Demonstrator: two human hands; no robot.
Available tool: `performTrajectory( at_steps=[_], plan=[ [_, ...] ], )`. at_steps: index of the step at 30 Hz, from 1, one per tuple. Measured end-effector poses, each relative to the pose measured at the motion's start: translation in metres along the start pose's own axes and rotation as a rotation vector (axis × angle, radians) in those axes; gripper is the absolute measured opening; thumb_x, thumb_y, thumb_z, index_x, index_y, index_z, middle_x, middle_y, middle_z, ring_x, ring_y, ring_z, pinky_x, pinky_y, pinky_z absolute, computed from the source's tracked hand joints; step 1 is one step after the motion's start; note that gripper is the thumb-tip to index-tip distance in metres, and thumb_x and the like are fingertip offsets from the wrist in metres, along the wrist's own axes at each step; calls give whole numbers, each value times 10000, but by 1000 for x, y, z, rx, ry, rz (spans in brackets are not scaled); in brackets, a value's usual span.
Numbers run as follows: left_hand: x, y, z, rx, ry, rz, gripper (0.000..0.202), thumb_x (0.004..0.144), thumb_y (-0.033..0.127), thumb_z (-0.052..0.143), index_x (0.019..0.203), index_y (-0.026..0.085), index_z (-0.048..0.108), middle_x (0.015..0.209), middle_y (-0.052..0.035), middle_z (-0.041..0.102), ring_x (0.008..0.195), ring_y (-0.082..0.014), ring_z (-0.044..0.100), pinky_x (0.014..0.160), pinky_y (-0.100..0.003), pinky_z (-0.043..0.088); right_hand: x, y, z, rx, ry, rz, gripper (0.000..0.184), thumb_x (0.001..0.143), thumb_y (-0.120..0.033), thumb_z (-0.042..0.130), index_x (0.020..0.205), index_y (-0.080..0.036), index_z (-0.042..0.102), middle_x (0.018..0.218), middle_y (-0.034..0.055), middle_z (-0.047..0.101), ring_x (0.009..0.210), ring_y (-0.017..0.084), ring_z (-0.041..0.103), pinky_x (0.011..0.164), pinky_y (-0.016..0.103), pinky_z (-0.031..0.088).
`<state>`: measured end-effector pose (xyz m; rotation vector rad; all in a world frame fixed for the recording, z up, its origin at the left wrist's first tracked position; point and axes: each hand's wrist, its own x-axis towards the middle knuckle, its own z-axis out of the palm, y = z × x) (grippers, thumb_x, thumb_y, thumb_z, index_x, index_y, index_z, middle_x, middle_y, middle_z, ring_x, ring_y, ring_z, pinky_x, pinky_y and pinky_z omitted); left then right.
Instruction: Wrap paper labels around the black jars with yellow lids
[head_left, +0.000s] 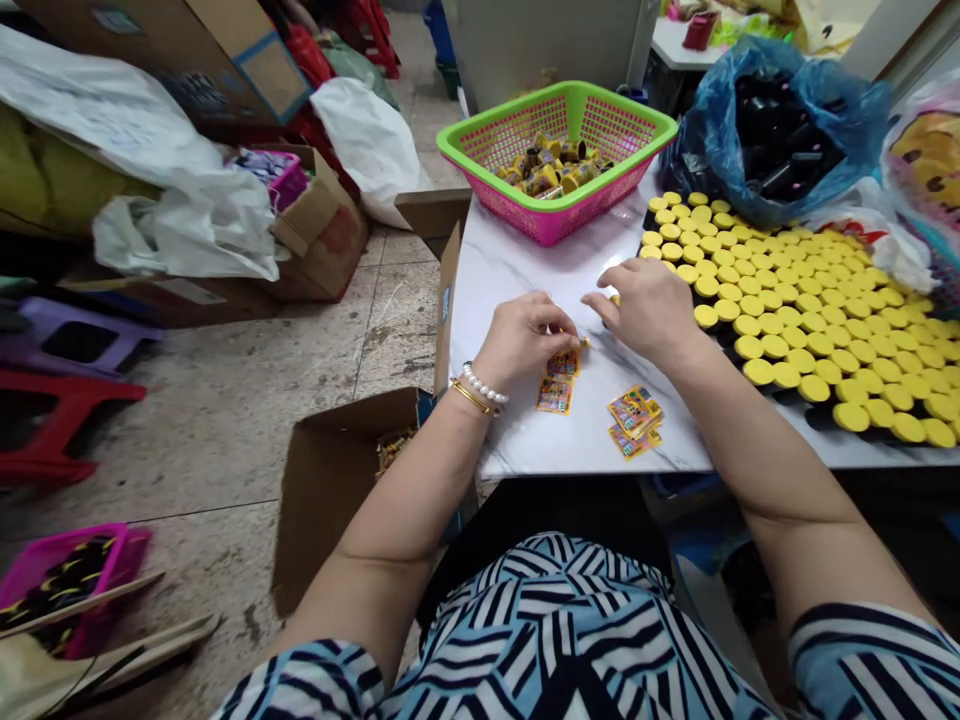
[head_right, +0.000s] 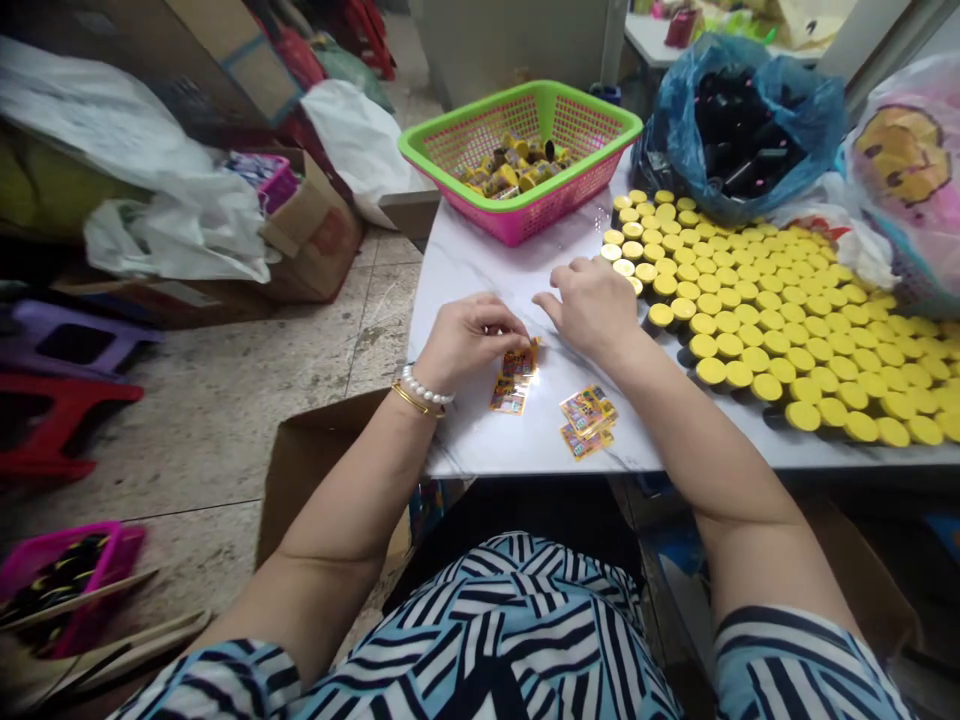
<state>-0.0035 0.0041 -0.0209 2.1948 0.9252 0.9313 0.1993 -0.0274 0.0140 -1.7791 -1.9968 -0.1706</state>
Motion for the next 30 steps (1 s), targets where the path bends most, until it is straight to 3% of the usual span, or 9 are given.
performTrajectory(
  at_steps=[3,5,9,12,16,19,23,26,30],
  plan=[
    [0,6,-2,-22,336,72,58,789,223,855,800,218,798,729,0,610,659,-124,531,634,-278,451,-2,-10,-13,219,130,40,488,997,-562,582,776,-169,768,747,84,717,780,206,638,684,313,399],
    [-1,12,-3,-35,438,148,63,822,256,844,826,220,793,741,4,603,644,-113,521,612,-267,446,-3,-16,-18,414,24,55,592,957,-667,591,678,-165,735,603,40,639,661,167,589,624,299,360],
    [-4,18,-3,-84,468,263,83,887,267,788,830,209,775,758,-1,606,658,-107,540,609,-248,450,-3,-23,-10,886,-248,110,575,835,-726,707,731,-163,752,636,12,652,617,135,543,578,276,376],
    [-4,18,-5,-187,463,250,90,875,281,800,855,200,768,813,-13,641,681,-102,566,618,-235,459,-1,-23,-3,1114,-239,194,457,800,-628,799,748,-176,755,687,11,679,634,126,545,608,272,428],
    [-1,17,-11,-383,483,26,229,849,373,822,969,189,759,891,-35,692,713,-106,595,631,-226,476,0,-18,1,1154,-131,231,348,819,-521,820,755,-184,764,653,-6,656,609,114,514,597,271,414],
    [0,18,-13,-474,511,-118,269,863,437,798,859,178,727,798,-22,689,665,-101,577,635,-231,481,0,-17,1,1137,-81,255,369,839,-539,801,761,-183,750,624,-16,619,567,106,483,544,264,387],
    [-4,24,-9,-464,593,-115,297,869,468,790,813,182,731,754,-24,684,657,-109,582,618,-239,476,-1,-22,-2,1110,-5,240,462,862,-637,742,777,-183,743,671,1,645,579,114,504,549,267,438],
    [-7,30,-5,-453,568,-79,267,877,452,787,859,185,772,809,-44,714,692,-118,611,619,-242,481,-2,-27,-5,1078,-24,184,487,869,-659,722,784,-180,742,711,12,671,615,123,536,577,269,464],
    [-9,35,-5,-520,525,-125,270,823,442,838,855,177,797,812,-53,726,675,-114,605,588,-237,472,-3,-30,-7,1021,-12,144,512,883,-669,696,755,-174,721,672,3,638,616,126,526,592,271,458]
  ],
)
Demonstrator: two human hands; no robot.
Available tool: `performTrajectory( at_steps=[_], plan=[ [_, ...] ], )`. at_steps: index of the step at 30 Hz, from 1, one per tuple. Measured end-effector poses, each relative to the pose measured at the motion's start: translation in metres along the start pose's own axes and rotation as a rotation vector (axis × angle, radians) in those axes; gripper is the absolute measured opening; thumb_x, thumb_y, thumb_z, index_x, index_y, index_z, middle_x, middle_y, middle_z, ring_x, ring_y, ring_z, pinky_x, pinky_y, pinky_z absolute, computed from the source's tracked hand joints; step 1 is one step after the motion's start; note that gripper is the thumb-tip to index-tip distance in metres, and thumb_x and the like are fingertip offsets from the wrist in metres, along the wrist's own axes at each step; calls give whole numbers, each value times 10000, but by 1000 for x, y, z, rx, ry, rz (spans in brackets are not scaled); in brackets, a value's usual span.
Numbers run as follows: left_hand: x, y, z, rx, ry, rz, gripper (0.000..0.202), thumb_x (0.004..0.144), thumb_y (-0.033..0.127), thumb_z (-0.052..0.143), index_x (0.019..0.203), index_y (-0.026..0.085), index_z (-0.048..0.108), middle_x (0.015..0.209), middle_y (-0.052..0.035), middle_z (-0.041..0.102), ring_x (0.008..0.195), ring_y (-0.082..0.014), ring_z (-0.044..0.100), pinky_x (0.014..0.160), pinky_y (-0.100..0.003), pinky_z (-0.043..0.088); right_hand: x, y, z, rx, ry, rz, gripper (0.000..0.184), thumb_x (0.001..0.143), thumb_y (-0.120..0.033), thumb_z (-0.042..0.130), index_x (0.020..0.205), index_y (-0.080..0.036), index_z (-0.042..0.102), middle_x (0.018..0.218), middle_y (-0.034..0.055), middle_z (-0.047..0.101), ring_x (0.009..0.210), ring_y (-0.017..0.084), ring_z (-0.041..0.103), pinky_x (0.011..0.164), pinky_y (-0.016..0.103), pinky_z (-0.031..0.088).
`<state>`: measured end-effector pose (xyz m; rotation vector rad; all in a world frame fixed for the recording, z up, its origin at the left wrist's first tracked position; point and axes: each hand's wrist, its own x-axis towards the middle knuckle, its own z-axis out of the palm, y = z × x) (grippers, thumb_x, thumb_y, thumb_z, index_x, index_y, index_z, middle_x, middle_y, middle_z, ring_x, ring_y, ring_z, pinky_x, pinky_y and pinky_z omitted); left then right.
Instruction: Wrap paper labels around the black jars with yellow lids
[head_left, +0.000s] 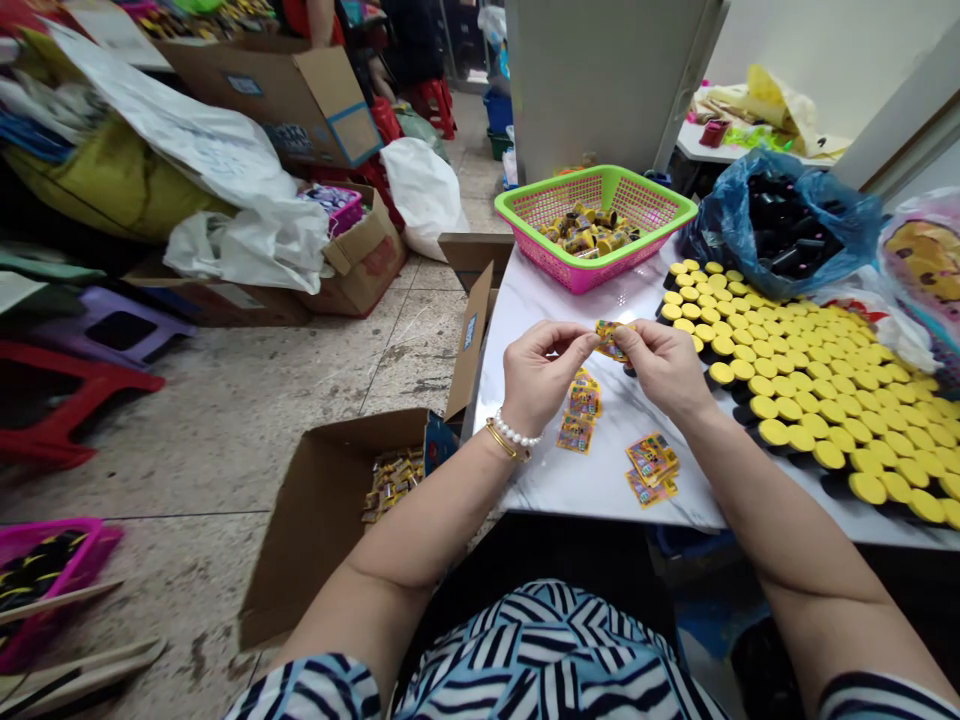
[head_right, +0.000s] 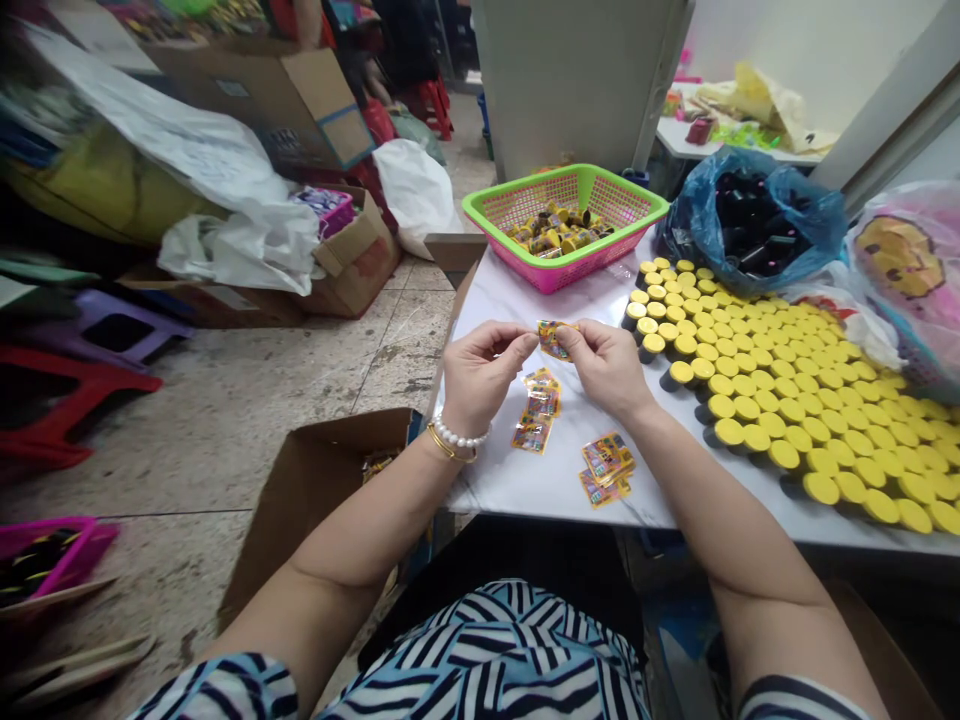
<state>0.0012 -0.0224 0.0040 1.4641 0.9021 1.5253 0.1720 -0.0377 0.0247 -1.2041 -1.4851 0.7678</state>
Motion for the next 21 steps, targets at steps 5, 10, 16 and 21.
performTrajectory(
  at_steps=[5,10,16,21],
  plan=[
    [5,-1,-2,-166,-7,-172,336,741,472,897,834,176,768,713,-13,677,575,-83,538,510,-218,419,1,3,0,-25,15,-17,510,903,-654,679,735,-173,705,643,-9,600,605,121,499,592,271,436],
    [5,-2,-1,-159,23,-127,320,787,479,862,835,179,760,741,-16,688,598,-81,550,543,-219,446,1,7,1,27,5,-5,446,914,-601,690,789,-175,730,685,-4,637,628,125,525,611,274,459],
    [0,-2,2,-86,-68,-77,240,775,382,878,846,171,788,866,-56,755,747,-129,655,716,-268,541,-1,15,7,148,-42,-22,278,893,-478,745,913,-201,757,880,28,748,840,183,685,830,347,588],
    [2,-2,0,-102,48,-104,249,803,408,851,856,190,742,837,-36,735,715,-118,639,650,-247,525,1,12,10,289,26,-1,323,809,-371,824,1080,-237,708,1018,30,766,942,202,741,951,412,618]
  ],
)
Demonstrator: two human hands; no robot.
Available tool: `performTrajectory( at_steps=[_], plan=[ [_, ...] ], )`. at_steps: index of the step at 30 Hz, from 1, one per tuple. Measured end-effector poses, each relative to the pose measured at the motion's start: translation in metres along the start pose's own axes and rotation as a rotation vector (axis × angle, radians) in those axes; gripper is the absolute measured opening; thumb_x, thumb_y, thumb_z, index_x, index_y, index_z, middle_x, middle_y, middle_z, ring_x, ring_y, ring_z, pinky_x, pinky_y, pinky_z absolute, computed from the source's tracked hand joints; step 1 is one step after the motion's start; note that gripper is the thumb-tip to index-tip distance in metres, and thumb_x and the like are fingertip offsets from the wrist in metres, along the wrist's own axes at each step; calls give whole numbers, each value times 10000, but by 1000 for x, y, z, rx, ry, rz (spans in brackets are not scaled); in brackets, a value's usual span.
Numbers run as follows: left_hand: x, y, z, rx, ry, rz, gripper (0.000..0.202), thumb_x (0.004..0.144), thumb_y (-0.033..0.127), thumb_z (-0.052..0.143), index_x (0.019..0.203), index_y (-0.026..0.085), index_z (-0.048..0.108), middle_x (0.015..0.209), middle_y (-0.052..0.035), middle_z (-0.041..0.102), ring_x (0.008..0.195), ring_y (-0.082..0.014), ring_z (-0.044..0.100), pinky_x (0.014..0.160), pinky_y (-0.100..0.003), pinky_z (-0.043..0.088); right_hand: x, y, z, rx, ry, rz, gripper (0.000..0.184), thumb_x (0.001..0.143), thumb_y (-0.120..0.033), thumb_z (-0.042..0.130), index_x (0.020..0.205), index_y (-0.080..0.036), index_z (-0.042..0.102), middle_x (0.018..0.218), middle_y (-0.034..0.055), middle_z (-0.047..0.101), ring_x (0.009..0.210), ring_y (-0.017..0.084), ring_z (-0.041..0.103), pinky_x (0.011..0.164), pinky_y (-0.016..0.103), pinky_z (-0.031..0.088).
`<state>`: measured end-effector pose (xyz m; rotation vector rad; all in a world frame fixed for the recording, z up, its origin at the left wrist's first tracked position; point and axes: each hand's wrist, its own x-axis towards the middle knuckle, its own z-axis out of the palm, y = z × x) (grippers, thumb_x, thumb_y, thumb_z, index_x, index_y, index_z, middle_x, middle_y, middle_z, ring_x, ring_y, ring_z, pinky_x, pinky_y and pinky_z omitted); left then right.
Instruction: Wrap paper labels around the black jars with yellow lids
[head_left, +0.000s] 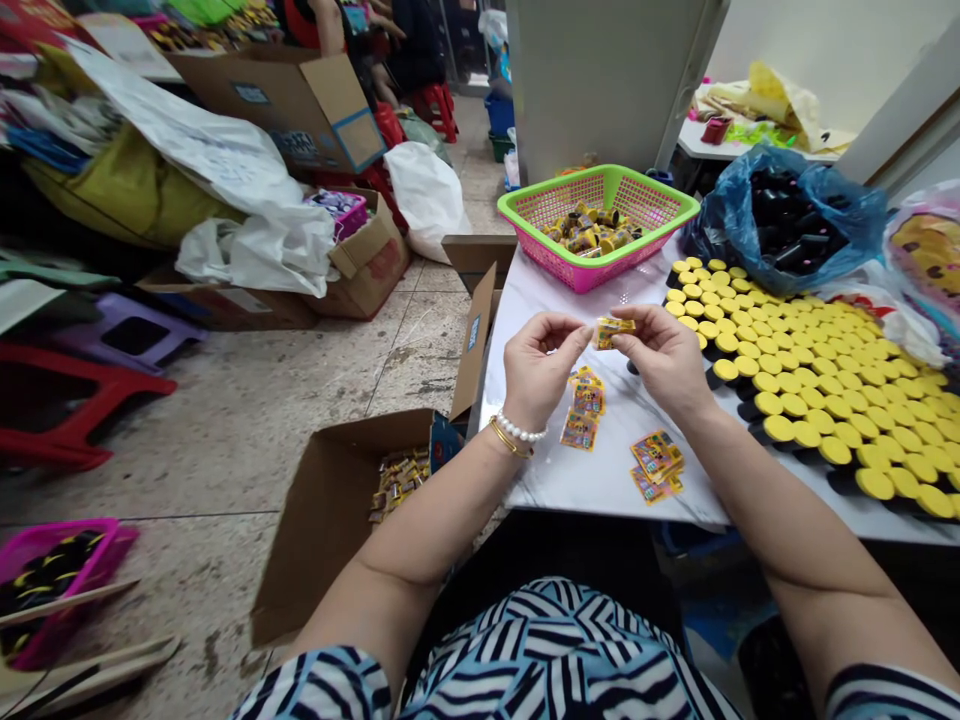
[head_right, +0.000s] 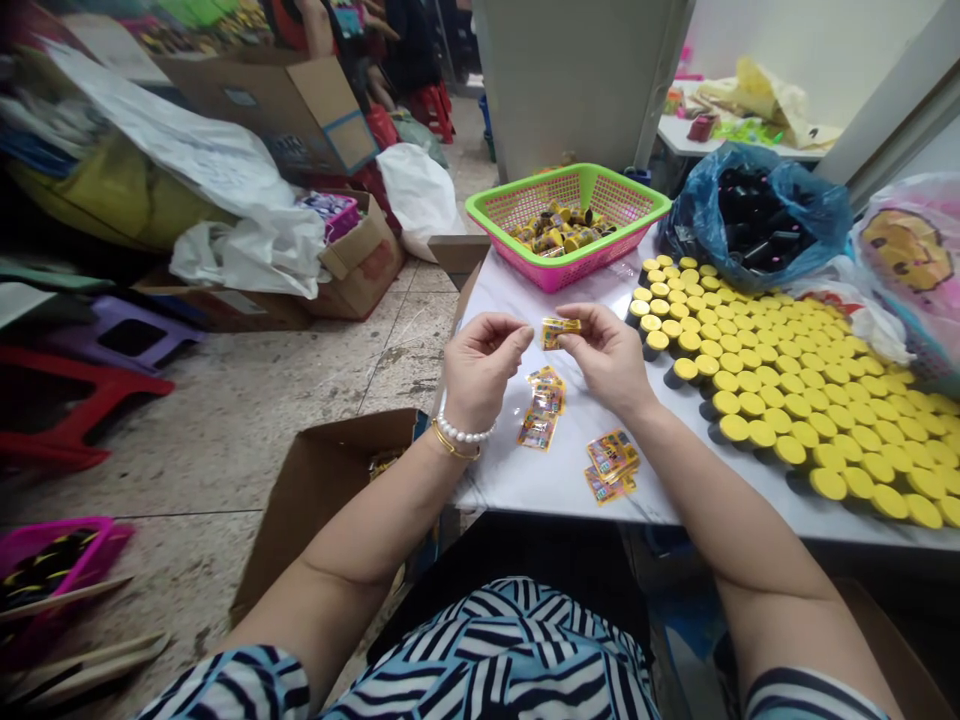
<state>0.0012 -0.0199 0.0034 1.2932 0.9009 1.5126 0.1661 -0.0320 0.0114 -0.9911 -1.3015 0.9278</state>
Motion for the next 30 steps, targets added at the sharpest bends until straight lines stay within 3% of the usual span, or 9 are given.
performTrajectory(
  at_steps=[6,14,18,23,25,27,30],
  plan=[
    [-3,2,2,59,22,91,224,812,379,842,893,189,756,872,-39,735,732,-118,633,690,-256,523,3,-1,-2,30,43,14,497,773,-374,856,1188,-241,617,927,-1,740,892,179,739,918,383,623],
    [-3,-4,2,204,-45,112,231,786,392,870,871,187,806,835,-39,723,677,-115,590,657,-266,485,-1,1,2,2,28,-36,470,786,-363,857,1175,-253,618,920,-8,717,890,169,717,898,337,595],
    [-2,-6,1,229,-18,114,202,771,376,882,822,198,803,811,-27,717,669,-114,570,657,-268,473,-5,-1,2,-228,-24,-103,448,882,-401,761,1278,-264,602,977,14,721,919,182,700,916,348,574],
    [3,-3,-2,242,71,135,246,744,388,904,686,198,758,714,-9,677,662,-115,563,640,-266,447,7,-12,-29,-752,-191,-215,538,859,-415,775,1350,-246,633,1239,98,714,1079,271,667,965,425,538],
    [5,-3,-3,204,76,73,284,719,414,916,673,189,750,698,-14,684,643,-113,554,616,-266,439,12,-13,-42,-1064,-236,-196,443,845,-380,777,1250,-209,714,1259,144,700,1117,322,643,967,456,514],
    [7,-5,-3,148,52,-15,314,708,439,917,672,181,742,659,-9,670,600,-104,528,574,-259,421,15,-8,-48,-1286,-261,-109,310,887,-323,708,1158,-182,764,1157,164,718,1050,328,657,918,449,508],
    [11,-8,-4,-2,-24,-184,351,694,467,912,686,178,712,559,26,573,493,-74,437,464,-236,312,15,3,-45,-1384,-287,-41,280,944,-270,597,1121,-171,789,1048,155,722,914,281,676,838,401,506]
  ],
)
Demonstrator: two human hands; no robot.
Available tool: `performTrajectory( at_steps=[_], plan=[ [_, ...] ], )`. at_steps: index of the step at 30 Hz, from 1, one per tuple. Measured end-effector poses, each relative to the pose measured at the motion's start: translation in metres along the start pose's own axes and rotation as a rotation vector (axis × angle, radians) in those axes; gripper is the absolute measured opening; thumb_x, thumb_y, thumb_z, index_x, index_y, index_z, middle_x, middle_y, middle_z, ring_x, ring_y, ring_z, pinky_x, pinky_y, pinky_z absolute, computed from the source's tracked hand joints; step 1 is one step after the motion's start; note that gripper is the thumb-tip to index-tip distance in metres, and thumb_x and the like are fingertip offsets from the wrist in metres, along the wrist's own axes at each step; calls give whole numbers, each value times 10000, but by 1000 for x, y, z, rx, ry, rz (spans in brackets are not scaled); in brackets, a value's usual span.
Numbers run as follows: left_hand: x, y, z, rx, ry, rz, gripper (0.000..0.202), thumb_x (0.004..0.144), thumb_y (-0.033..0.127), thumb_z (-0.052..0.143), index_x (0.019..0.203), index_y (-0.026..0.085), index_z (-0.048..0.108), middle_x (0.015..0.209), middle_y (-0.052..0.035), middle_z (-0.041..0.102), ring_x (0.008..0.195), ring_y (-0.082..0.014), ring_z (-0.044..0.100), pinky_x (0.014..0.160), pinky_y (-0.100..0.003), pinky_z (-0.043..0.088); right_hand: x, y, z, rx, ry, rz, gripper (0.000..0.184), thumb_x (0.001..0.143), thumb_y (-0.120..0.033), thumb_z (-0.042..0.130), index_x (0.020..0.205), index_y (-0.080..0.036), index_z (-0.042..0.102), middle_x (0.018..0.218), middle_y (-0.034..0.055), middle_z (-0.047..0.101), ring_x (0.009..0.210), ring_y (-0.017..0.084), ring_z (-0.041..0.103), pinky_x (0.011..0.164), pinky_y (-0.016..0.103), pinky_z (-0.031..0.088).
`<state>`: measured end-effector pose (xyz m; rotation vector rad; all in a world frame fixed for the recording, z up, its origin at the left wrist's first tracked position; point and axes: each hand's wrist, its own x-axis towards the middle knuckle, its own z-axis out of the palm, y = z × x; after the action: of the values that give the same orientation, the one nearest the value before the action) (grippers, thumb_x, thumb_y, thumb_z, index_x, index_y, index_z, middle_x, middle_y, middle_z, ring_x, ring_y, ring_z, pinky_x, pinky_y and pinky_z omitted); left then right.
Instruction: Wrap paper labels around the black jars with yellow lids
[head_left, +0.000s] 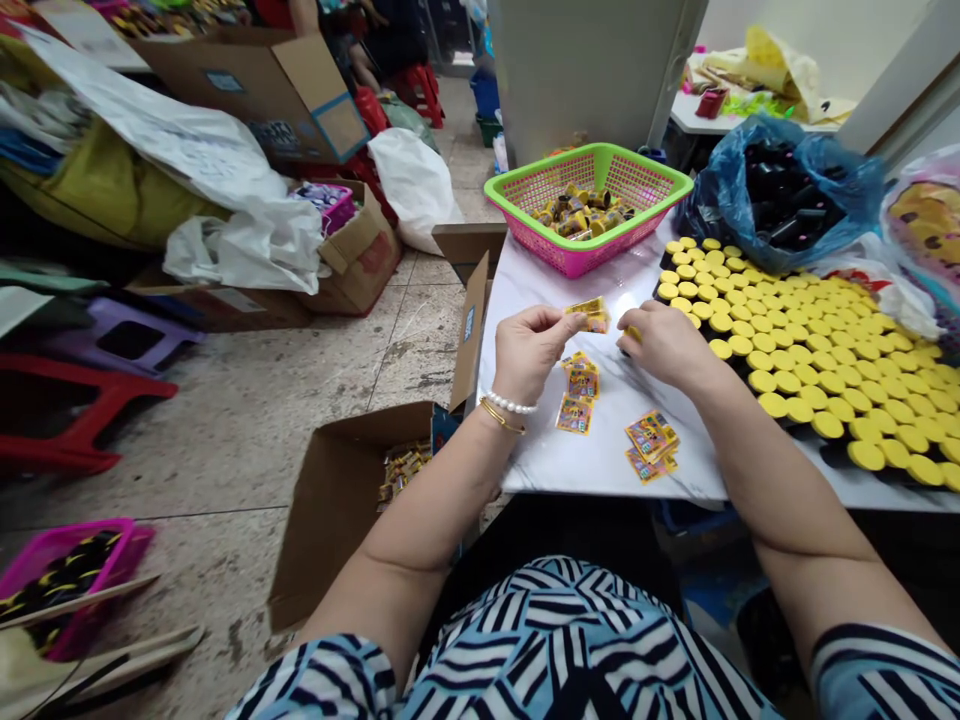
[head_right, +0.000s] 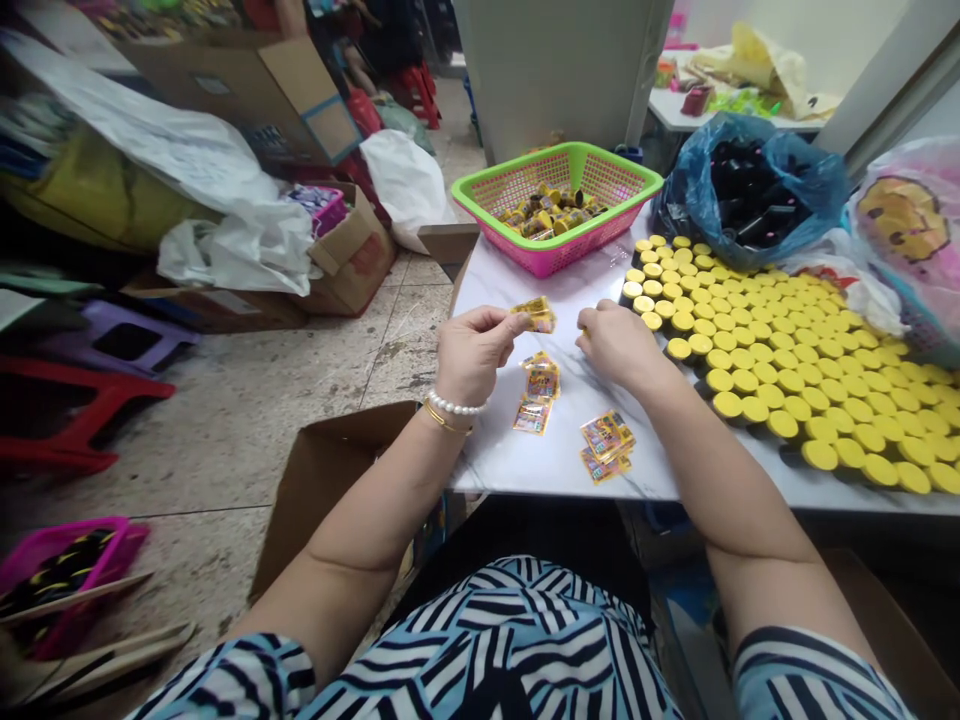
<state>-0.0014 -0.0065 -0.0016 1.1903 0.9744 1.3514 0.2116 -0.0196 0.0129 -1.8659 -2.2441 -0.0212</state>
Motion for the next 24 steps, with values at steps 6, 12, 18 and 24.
performTrajectory(
  at_steps=[6,12,18,24],
  plan=[
    [10,-6,-3,-139,9,-182,413,582,467,953,752,164,731,552,49,546,438,-30,291,417,-223,152,5,3,9,58,1,4,292,912,-257,625,1104,-145,815,1015,162,738,898,271,691,852,386,515],
    [13,-11,-5,6,94,-74,475,591,556,932,683,143,715,473,69,450,447,-40,320,437,-222,191,9,9,-2,702,104,112,243,851,-271,683,1040,-192,815,775,50,749,649,175,669,668,329,553],
    [19,-10,-11,-135,33,-203,449,631,512,924,755,143,700,567,28,569,421,-23,333,404,-205,148,10,-2,2,1155,109,147,264,830,-342,747,1025,-170,792,767,43,744,559,126,635,457,236,490],
    [19,-6,-13,-353,-121,-383,394,645,294,932,976,157,768,861,-28,741,449,6,390,370,-158,223,13,-6,5,1372,217,180,314,746,-324,818,1016,-173,761,830,37,757,663,149,696,582,278,591]
  ],
)
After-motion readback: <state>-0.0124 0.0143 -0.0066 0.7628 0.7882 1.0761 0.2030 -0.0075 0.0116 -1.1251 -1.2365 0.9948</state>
